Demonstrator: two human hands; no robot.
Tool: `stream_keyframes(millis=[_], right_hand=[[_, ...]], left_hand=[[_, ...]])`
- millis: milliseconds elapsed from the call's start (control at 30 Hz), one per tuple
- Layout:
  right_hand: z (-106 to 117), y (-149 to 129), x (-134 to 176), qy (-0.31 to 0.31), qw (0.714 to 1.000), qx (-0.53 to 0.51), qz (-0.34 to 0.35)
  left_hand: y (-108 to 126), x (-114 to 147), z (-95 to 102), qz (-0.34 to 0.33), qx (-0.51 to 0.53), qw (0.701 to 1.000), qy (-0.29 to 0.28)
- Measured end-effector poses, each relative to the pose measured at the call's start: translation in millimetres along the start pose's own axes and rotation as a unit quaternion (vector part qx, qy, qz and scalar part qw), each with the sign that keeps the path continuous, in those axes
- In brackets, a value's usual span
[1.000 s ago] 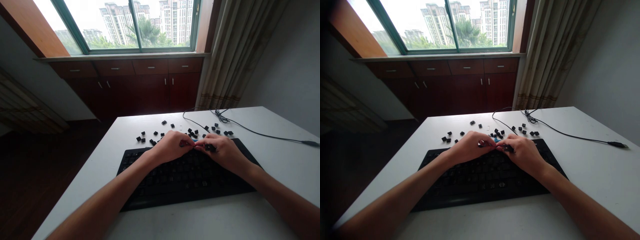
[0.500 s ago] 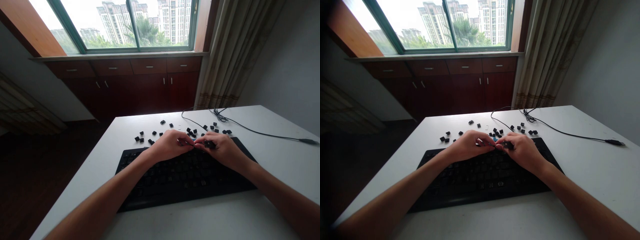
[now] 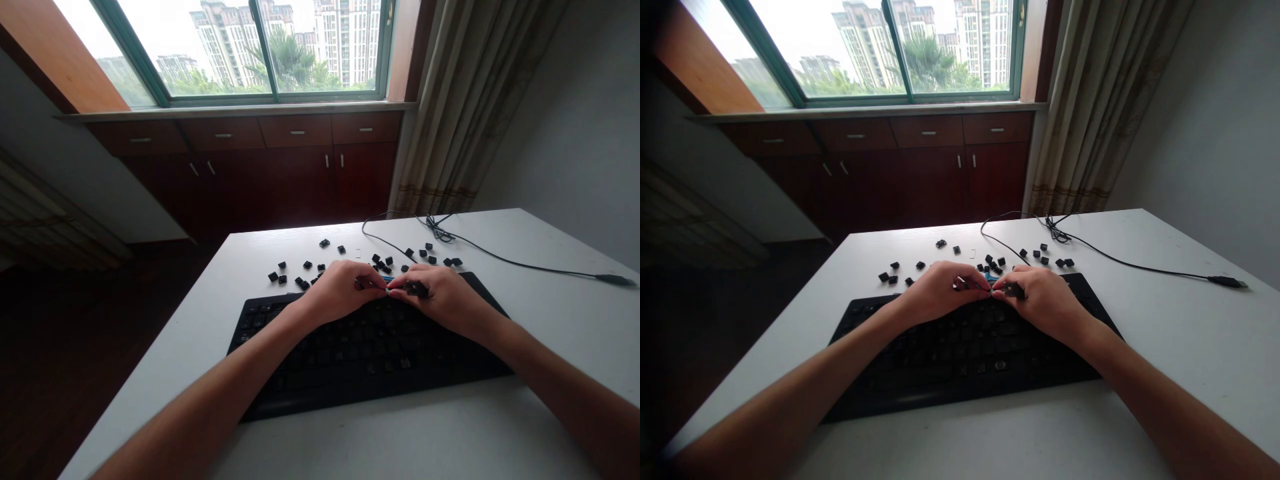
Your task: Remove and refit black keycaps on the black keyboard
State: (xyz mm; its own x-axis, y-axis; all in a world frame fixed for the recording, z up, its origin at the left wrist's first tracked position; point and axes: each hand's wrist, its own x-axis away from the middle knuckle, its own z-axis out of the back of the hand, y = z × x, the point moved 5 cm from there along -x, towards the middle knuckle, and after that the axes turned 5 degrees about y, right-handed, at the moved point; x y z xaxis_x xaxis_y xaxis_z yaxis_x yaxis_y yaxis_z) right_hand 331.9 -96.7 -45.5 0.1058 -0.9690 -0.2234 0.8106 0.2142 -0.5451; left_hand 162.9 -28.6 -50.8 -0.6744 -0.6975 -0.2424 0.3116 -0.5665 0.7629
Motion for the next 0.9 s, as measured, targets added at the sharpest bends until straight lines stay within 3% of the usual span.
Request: stream_keyframes(millis=[267,900], right_hand=[[1.9,1.2,-1.8,0.027,0.998,-0.061,0.001],[2.3,-2.2,-3.8,0.001,0.999,-0.032,0.02]], left_hand=[[-1.3,0.9,0.0,0.002,0.005,1.0,-0.007],[4.6,1.2,1.6,-0.009,-0.03,0.999,0.014]])
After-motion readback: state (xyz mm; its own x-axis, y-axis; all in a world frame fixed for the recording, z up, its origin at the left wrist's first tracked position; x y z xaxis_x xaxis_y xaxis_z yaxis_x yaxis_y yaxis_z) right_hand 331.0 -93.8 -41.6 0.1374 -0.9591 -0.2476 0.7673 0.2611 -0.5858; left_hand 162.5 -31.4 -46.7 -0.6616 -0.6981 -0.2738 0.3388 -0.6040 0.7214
